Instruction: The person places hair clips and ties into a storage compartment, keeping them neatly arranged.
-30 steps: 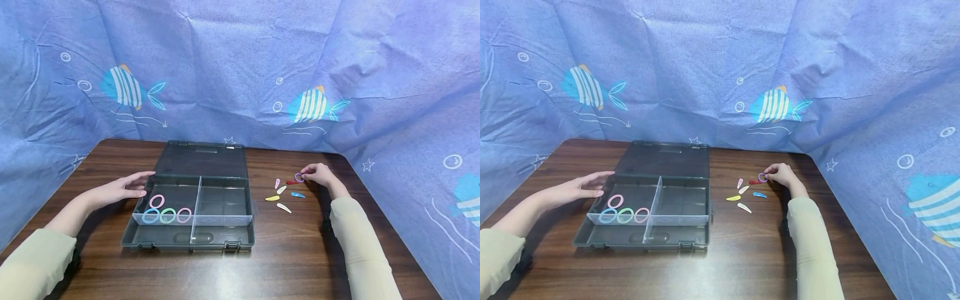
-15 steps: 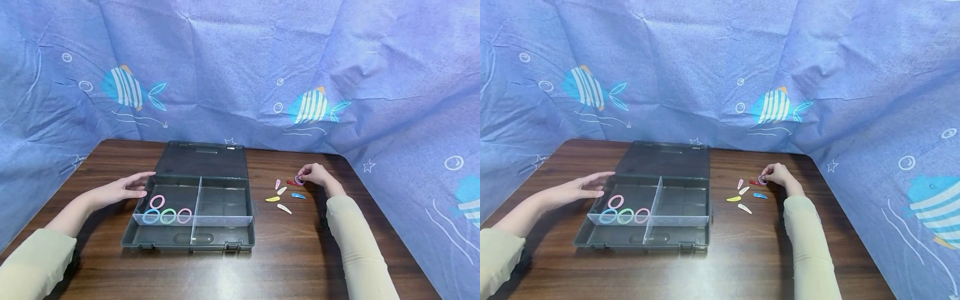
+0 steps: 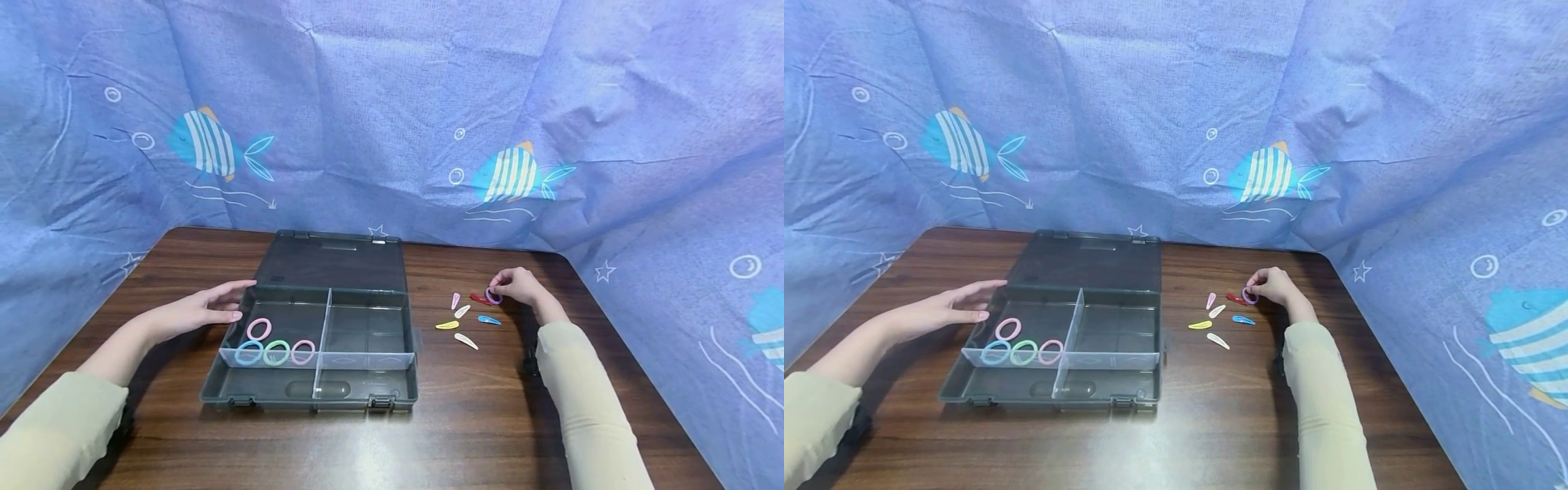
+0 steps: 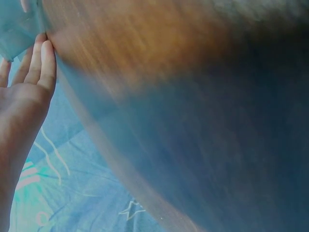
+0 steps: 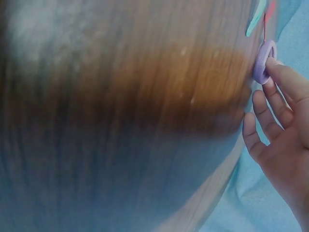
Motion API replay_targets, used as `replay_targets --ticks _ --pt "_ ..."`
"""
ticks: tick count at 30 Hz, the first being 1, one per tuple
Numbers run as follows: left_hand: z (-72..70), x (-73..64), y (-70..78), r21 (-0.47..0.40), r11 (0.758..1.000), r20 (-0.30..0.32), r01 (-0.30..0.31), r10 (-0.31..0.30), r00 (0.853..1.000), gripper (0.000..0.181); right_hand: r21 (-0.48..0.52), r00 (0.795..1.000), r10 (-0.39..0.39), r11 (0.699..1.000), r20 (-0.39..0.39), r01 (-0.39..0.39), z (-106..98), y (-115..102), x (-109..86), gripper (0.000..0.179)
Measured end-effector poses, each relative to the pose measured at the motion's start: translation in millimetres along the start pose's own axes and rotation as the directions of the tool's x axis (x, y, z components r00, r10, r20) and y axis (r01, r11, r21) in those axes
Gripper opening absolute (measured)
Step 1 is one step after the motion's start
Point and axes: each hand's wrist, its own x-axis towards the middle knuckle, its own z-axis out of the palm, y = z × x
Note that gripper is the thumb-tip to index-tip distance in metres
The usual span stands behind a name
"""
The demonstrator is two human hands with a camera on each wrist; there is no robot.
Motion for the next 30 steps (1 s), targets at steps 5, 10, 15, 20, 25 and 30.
replay_targets --ticks 5,10,15,20,25,30 --pt "-0.1 -1.1 1.7 -0.009 1.000 0.003 -0.003 0.003 1.000 0.066 0.034 1.000 -0.009 0.999 -0.017 0.010 -3 -2 -1.6 0.009" --pt "-0.1 -1.0 1.9 -0.014 1.000 -0.002 0.004 -0.004 1.000 0.066 0.097 0.999 -0.031 0.995 -0.022 0.033 -6 -6 -3.1 0.011" --pt "0.3 -1.8 2.2 0.008 1.000 -0.015 -0.004 0.004 1.000 0.065 0.223 0.998 -0.048 0.973 -0.041 0.056 -10 -11 -5.7 0.013" --pt "1.0 -1.3 2.9 0.003 1.000 -0.019 -0.012 0.012 1.000 0.064 0.210 0.995 -0.062 0.975 -0.077 0.077 -17 -17 -10.3 0.014" --pt "2.0 -1.3 3.3 -0.009 1.000 -0.021 -0.009 0.009 1.000 0.065 0.227 0.995 -0.051 0.971 -0.085 0.069 -23 -22 -14.0 0.015" --pt "2.5 -1.7 3.8 0.006 1.000 -0.028 -0.001 0.002 1.000 0.065 0.294 0.992 -0.073 0.950 -0.103 0.101 -27 -25 -13.9 0.020"
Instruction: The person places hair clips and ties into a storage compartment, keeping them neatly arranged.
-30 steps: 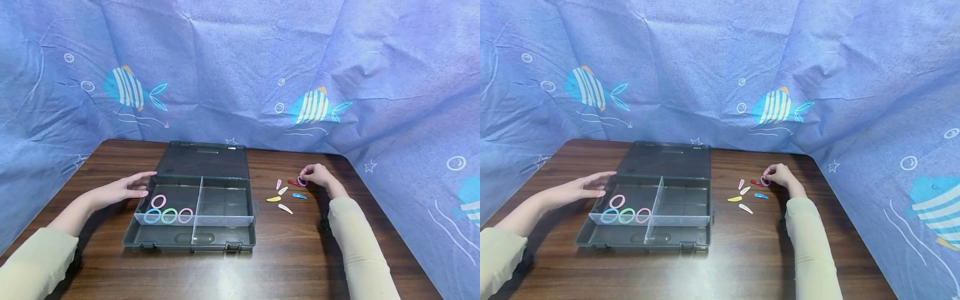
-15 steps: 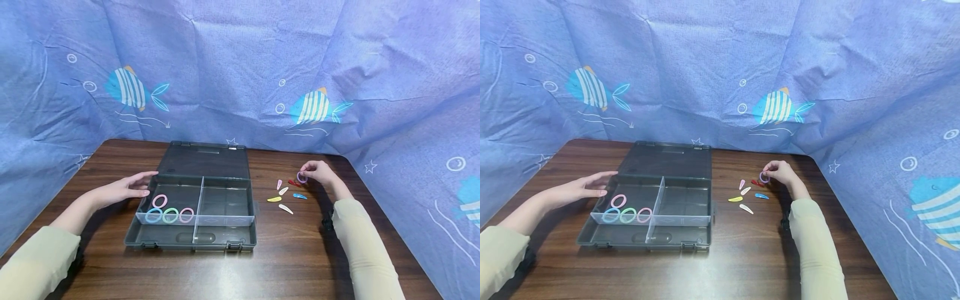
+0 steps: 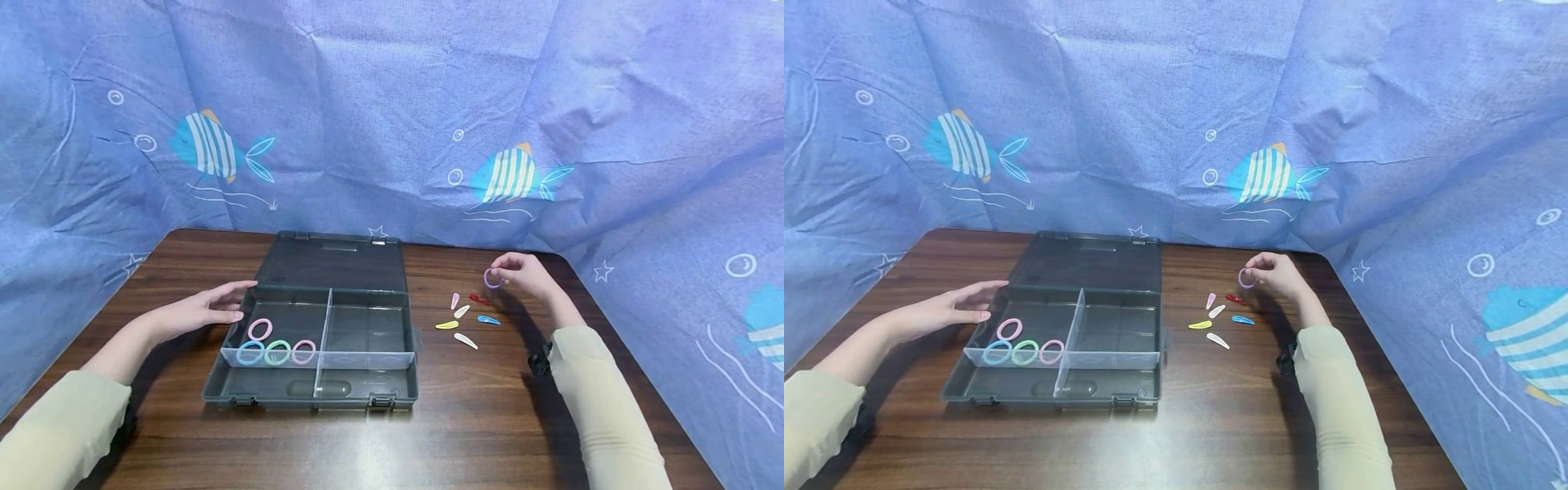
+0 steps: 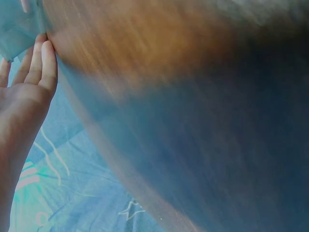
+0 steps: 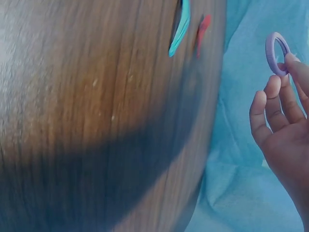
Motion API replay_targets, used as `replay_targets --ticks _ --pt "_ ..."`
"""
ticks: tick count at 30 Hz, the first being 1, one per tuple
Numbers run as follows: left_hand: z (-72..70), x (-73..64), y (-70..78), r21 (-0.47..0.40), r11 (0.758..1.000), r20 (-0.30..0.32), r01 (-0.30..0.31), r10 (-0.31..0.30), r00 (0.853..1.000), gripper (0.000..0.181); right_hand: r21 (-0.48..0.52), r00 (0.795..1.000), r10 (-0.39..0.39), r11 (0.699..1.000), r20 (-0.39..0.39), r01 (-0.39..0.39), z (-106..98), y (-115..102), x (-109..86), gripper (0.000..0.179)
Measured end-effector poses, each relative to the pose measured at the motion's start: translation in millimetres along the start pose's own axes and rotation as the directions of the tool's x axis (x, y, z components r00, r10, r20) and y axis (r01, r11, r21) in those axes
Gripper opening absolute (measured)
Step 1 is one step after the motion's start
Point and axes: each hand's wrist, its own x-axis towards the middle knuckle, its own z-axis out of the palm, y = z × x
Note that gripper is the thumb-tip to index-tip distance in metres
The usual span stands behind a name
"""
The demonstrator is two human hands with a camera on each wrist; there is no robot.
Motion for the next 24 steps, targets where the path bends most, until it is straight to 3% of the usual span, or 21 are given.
replay_targets --ticks 9,17,24 --pt "0.1 0.3 -0.9 -0.014 1.000 0.006 -0.002 0.002 1.000 0.065 0.049 0.999 -0.038 0.998 -0.031 0.040 1 -23 0.9 0.024" --pt "-0.5 0.2 -1.0 -0.022 1.000 0.014 0.001 -0.001 1.000 0.065 0.084 0.996 -0.073 0.993 -0.058 0.078 -2 -74 -7.8 0.020" --pt "-1.4 1.1 -2.5 -0.022 1.000 0.018 0.000 0.001 1.000 0.066 0.108 0.992 -0.090 0.989 -0.085 0.099 1 -103 -10.8 0.018"
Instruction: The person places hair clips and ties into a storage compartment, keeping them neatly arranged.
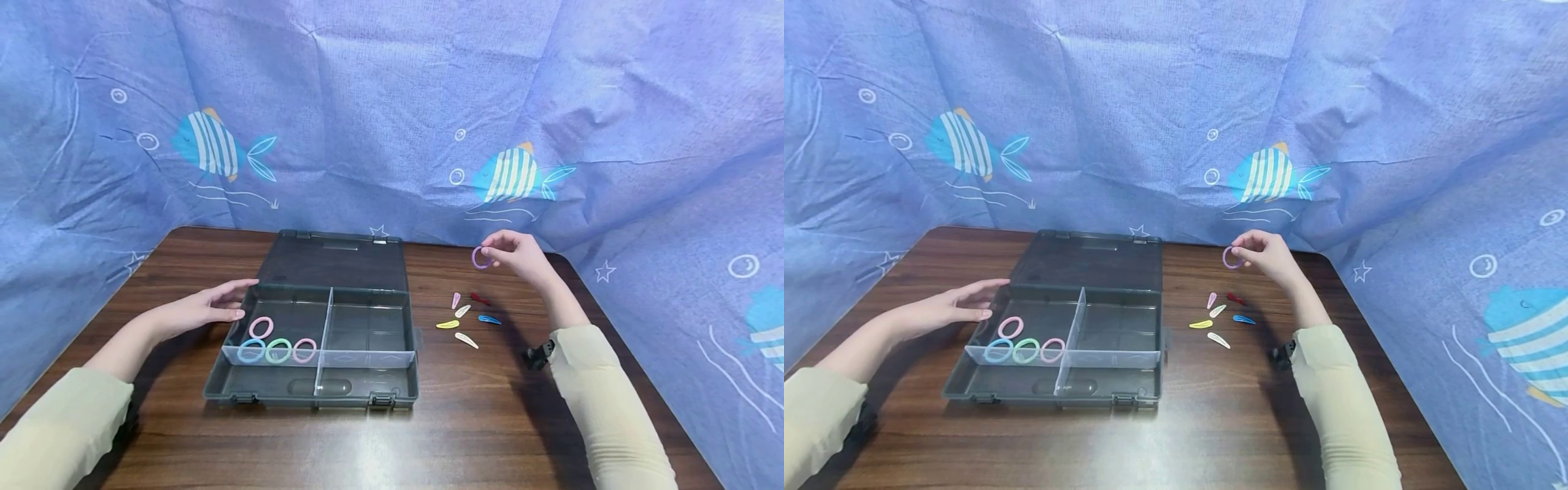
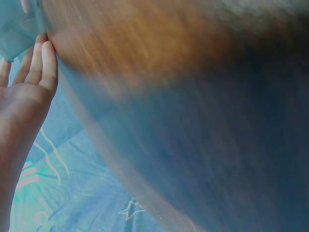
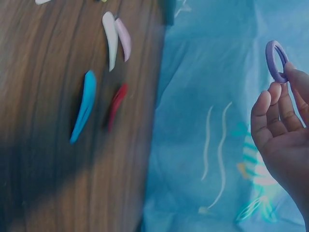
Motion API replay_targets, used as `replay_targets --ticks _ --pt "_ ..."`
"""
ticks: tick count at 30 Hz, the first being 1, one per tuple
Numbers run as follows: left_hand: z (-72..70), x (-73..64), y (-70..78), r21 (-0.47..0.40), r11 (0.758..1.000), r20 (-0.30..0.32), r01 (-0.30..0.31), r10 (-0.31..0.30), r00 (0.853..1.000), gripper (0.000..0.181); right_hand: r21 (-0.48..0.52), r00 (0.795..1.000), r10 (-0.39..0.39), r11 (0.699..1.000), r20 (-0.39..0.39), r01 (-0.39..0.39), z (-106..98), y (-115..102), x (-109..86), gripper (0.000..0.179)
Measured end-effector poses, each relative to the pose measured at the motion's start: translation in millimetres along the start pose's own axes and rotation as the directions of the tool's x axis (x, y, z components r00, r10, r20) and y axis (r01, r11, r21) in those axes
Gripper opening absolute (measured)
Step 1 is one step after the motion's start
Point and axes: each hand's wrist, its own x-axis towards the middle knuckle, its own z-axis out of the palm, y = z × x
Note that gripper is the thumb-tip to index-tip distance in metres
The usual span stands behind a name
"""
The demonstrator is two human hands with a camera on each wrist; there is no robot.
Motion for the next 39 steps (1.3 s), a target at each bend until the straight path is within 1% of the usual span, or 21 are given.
replay_targets --ticks 8,16,24,32,39 --pt "-1.1 1.8 -1.2 -0.004 1.000 -0.003 -0.001 0.001 1.000 0.065 0.029 0.998 -0.066 0.997 0.011 0.066 9 -29 0.7 0.019" --pt "-0.6 0.7 0.6 -0.002 1.000 -0.004 0.004 -0.004 1.000 0.065 0.072 0.996 -0.092 0.993 0.024 0.090 20 -57 1.4 0.018" --pt "-1.0 1.0 0.7 -0.002 1.000 0.002 0.005 -0.005 1.000 0.066 0.135 0.994 -0.105 0.986 0.042 0.098 34 -57 13.3 0.020" --pt "-0.7 2.3 -0.6 0.009 1.000 -0.002 0.019 -0.019 1.000 0.066 0.153 0.987 -0.135 0.981 0.083 0.121 53 -80 14.7 0.020" --pt "-0.1 0.9 -2.5 0.016 1.000 -0.012 0.021 -0.021 1.000 0.065 0.215 0.981 -0.146 0.970 0.124 0.117 74 -98 16.9 0.018"
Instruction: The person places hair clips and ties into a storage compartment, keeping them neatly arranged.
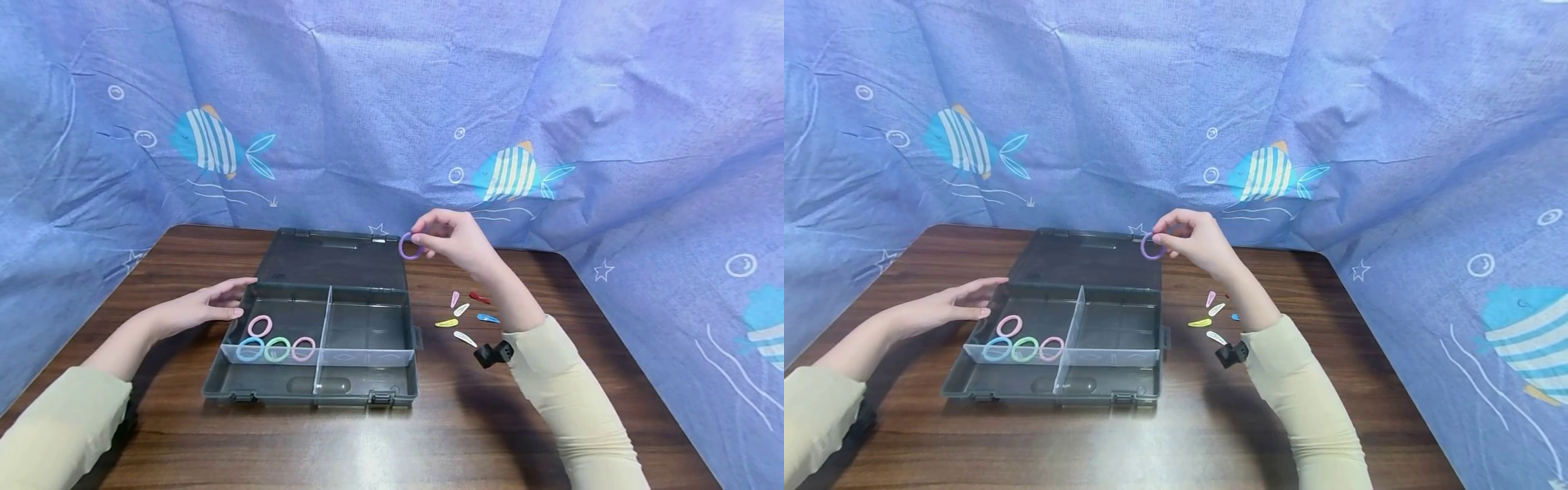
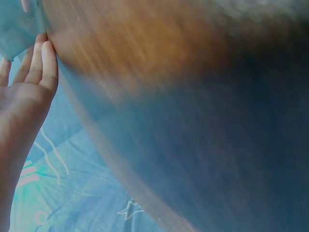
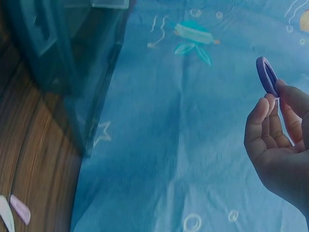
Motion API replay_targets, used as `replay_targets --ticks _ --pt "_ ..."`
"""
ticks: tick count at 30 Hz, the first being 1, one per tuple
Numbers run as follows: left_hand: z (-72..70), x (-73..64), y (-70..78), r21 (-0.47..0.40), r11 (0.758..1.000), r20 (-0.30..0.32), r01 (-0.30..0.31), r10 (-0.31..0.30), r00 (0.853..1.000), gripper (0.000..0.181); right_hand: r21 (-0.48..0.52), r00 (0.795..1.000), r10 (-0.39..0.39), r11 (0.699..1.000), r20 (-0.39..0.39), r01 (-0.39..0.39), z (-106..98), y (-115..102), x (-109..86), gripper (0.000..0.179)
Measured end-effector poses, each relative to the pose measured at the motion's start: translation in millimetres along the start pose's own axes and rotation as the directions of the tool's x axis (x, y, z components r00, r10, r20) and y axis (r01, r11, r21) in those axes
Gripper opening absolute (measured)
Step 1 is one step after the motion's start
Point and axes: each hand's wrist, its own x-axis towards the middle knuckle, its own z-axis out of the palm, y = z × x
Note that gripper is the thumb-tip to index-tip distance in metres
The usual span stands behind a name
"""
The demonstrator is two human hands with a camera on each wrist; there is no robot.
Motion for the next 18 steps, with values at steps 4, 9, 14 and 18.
replay_targets --ticks 4,9,14,18 --pt "0.3 0.4 -0.7 -0.009 1.000 -0.002 0.000 0.000 1.000 0.065 0.020 1.000 -0.012 1.000 0.004 0.012 13 -5 4.5 0.017" --pt "-0.1 1.9 -2.1 -0.011 1.000 0.000 -0.004 0.004 1.000 0.065 0.068 0.999 -0.027 0.997 0.030 0.025 28 -12 10.9 0.015" --pt "-0.3 2.0 -2.7 -0.013 1.000 0.000 0.001 -0.001 1.000 0.065 0.116 0.997 -0.052 0.992 0.061 0.044 43 -18 17.4 0.014" --pt "-0.1 1.4 -1.1 -0.018 1.000 0.002 -0.001 0.001 1.000 0.065 0.114 0.994 -0.054 0.993 0.098 0.043 55 -20 22.8 0.013"
